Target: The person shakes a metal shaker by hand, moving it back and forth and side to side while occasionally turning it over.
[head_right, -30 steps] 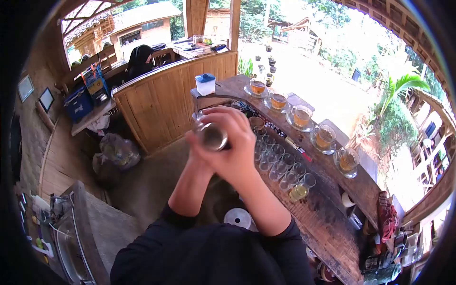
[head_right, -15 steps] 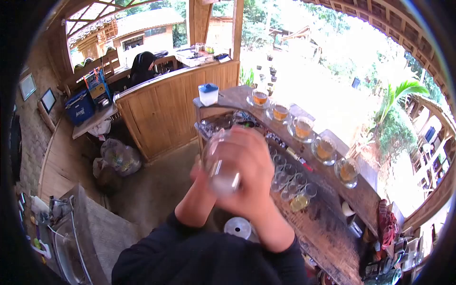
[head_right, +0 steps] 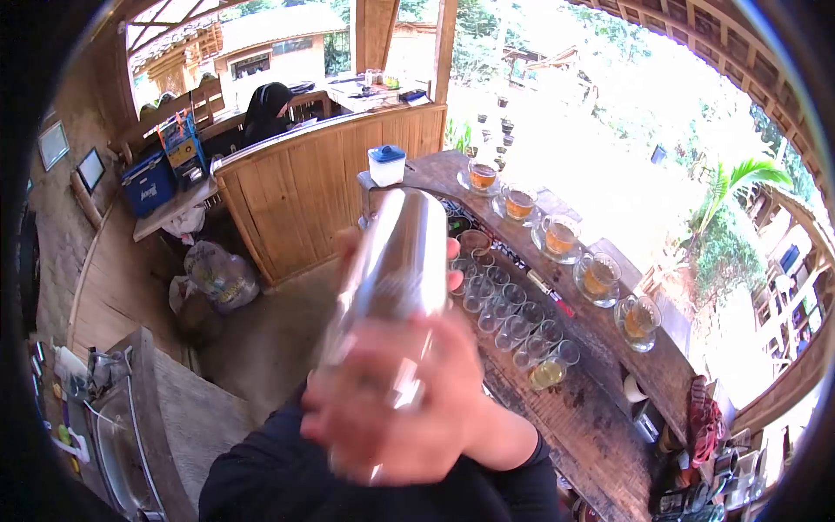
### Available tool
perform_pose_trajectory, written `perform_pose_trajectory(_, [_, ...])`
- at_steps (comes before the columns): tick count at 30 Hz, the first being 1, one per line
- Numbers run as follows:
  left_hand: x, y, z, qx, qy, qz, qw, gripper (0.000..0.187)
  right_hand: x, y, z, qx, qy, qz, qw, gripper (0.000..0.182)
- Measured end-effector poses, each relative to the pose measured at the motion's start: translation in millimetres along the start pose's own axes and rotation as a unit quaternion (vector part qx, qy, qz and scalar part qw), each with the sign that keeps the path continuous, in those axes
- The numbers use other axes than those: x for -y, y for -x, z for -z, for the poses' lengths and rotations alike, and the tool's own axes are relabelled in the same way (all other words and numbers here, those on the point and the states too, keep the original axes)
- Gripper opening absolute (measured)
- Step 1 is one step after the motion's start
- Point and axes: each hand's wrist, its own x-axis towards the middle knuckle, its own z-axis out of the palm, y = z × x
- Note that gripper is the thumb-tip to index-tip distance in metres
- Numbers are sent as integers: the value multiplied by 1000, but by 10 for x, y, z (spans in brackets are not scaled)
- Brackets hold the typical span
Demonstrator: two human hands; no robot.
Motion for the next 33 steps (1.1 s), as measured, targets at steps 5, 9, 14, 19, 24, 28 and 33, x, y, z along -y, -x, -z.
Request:
perform_pose_trajectory(5, [40, -39, 388, 82, 4, -104, 991, 75, -240, 56, -228, -26, 34, -25, 999, 57])
perform_pose_trajectory(9, [250, -75, 860, -56, 38, -177, 982, 46, -581, 189, -503, -213, -123, -257, 935, 46])
perform_pose_trajectory(14, [336, -250, 32, 201, -24, -47, 978, 88, 132, 47, 349, -112, -4, 156, 981, 24])
perform_pose_trajectory(19, [841, -539, 833, 11, 61, -58, 996, 61, -361, 372, 399, -102, 104, -82, 986, 43])
perform_pose_trajectory(24, [1291, -777, 513, -50, 135, 68, 987, 57, -128, 368, 1005, -164, 135, -154, 965, 32])
perform_pose_trajectory(28, [1681, -918, -61, 227, 48, 34, 972, 88, 282, 1002, 1227, -100, 158, -162, 969, 39])
perform_pose_trajectory(33, [2221, -1237, 541, -118, 105, 133, 978, 55, -261, 1071, 1564, -170, 199, -294, 919, 34])
